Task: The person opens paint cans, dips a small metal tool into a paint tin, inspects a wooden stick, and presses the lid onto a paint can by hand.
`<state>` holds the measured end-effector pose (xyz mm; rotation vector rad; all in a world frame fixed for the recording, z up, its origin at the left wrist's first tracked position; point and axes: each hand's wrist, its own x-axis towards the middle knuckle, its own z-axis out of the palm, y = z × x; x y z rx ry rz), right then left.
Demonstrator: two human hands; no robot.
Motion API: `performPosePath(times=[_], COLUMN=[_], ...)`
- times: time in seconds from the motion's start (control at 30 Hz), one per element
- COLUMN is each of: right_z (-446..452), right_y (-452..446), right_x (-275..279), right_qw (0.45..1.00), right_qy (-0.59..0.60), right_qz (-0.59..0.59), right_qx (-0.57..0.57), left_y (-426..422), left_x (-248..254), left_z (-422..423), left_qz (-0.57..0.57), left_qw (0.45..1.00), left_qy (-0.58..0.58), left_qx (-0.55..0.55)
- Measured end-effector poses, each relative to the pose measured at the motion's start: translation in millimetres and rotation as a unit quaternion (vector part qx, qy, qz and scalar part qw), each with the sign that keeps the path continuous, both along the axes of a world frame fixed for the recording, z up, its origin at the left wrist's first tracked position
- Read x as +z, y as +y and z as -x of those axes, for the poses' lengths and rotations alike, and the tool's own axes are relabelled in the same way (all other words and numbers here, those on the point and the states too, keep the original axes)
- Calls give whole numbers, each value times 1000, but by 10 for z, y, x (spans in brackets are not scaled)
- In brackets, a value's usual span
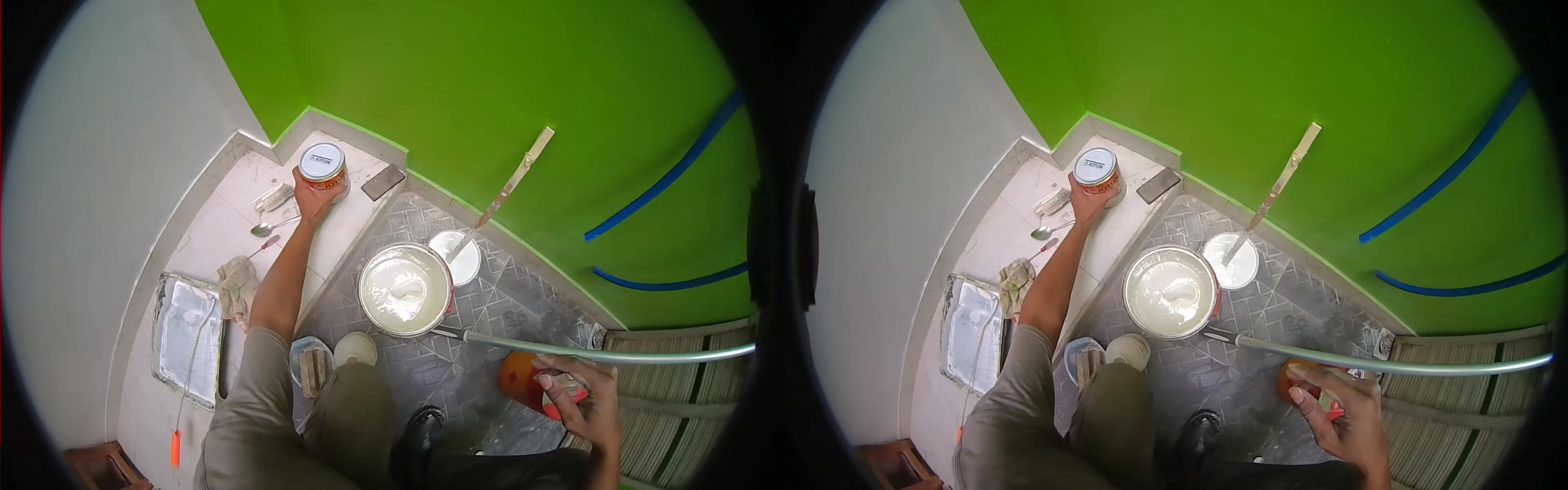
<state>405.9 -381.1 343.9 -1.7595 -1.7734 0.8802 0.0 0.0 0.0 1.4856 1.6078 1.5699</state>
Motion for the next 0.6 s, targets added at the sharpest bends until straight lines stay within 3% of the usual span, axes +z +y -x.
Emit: performPosePath(times=[0.17,0.3,0.37,0.47,0.6], right_z=[214,321,447,682,1038], right_y=[-112,-158,-181,-155,13], right_x=[68,172,201,302,312], right_qw=[998,992,990,984,958], right_qy=[-22,-72,-70,-98,-156], right_qz=[-40,-76,-101,-121,-167], right_qx=[39,70,67,91,174], left_y=[-423,-952,-1257,-1727,-2429], left_x=[20,208,308,617,1177], left_z=[84,131,165,283,336], left_qz=[-29,4,-39,-56,-31], left_qw=[999,1000,998,995,999], left_qy=[25,12,-26,-60,-6], left_qx=[13,-19,-34,-57,-44])
